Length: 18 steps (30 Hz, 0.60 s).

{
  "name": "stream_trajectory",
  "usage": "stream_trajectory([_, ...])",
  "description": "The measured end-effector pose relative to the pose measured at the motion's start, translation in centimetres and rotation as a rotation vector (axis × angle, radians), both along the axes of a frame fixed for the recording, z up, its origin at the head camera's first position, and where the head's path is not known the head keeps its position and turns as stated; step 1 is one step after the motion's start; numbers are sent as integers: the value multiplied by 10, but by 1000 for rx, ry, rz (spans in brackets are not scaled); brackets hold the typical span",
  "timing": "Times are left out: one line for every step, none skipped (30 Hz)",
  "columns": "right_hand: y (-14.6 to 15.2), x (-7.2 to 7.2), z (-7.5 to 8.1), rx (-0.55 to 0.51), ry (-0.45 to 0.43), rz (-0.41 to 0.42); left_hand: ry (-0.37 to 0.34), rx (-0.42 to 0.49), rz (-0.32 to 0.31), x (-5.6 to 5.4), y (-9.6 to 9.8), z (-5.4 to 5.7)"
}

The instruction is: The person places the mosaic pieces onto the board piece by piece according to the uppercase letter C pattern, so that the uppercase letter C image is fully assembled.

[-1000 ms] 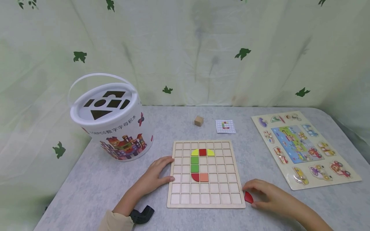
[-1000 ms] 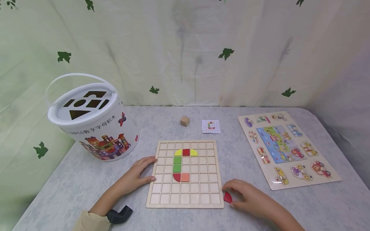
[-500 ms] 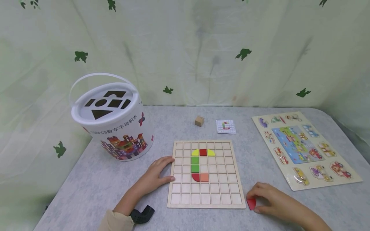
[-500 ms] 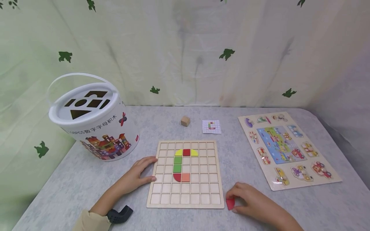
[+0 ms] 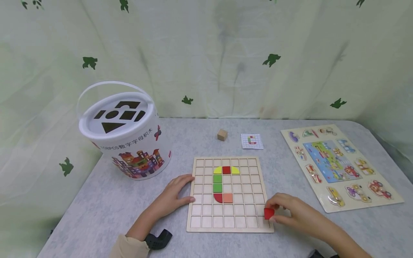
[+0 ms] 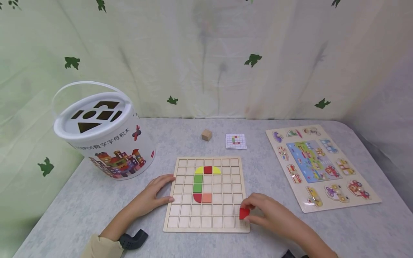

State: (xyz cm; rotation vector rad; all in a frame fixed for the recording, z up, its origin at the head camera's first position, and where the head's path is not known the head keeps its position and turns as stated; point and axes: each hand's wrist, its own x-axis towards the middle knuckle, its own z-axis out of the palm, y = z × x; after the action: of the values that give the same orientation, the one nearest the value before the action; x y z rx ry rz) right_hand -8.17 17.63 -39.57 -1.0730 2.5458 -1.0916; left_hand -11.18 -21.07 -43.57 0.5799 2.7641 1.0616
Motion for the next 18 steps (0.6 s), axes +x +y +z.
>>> stream_trajectory([-6, -2, 2, -6, 7, -16, 1, 1, 0, 0, 0, 0])
stream_trajectory([-13, -3, 2, -11, 18, -31, 1, 1, 0, 0, 0, 0])
stream_trajectory([-20, -5, 2, -14, 24, -45, 0, 1, -1, 0, 0, 0])
stream_trajectory([-26, -7, 2, -14, 27, -61, -1, 0, -1, -1, 0, -1])
stream_trajectory([-32, -10, 1, -16, 33, -68, -2, 1, -1, -1, 0, -1])
stream_trajectory([-38, -12, -1, -15, 36, -79, -5, 2, 0, -1, 0, -1])
stream_trajectory([-44, -15, -3, -12, 31, -94, -7, 3, 0, -1, 0, -1])
stream_trajectory([-49, -17, -6, -7, 26, -108, -10, 3, 1, -1, 0, -2])
stream_trajectory([-53, -19, -8, -2, 17, -121, -12, 4, 1, -1, 0, -2])
stream_trajectory([-57, -21, -12, 2, 14, -132, -12, 4, 1, -1, 0, -2])
stream_trajectory([-60, -23, -15, 6, 12, -142, -13, 5, 0, -1, 0, -2])
stream_trajectory([-63, -24, -18, 13, 4, -154, -13, 4, -1, -1, 0, -2])
stream_trajectory([-65, -26, -21, 17, 5, -161, -12, 2, -2, -1, 0, -2])
stream_trajectory([-67, -27, -24, 21, 14, -163, -11, 0, -3, -2, 0, -2])
stream_trajectory([-69, -29, -27, 28, 27, -165, -10, 1, -3, -2, 0, -2])
stream_trajectory([-70, -30, -29, 38, 42, -165, -10, 2, -2, -2, 0, -2])
stream_trajectory([-71, -30, -31, 44, 54, -162, -11, 3, -1, -2, 0, -1])
stream_trajectory([-72, -31, -33, 51, 62, -162, -13, 4, 0, -2, 0, -1])
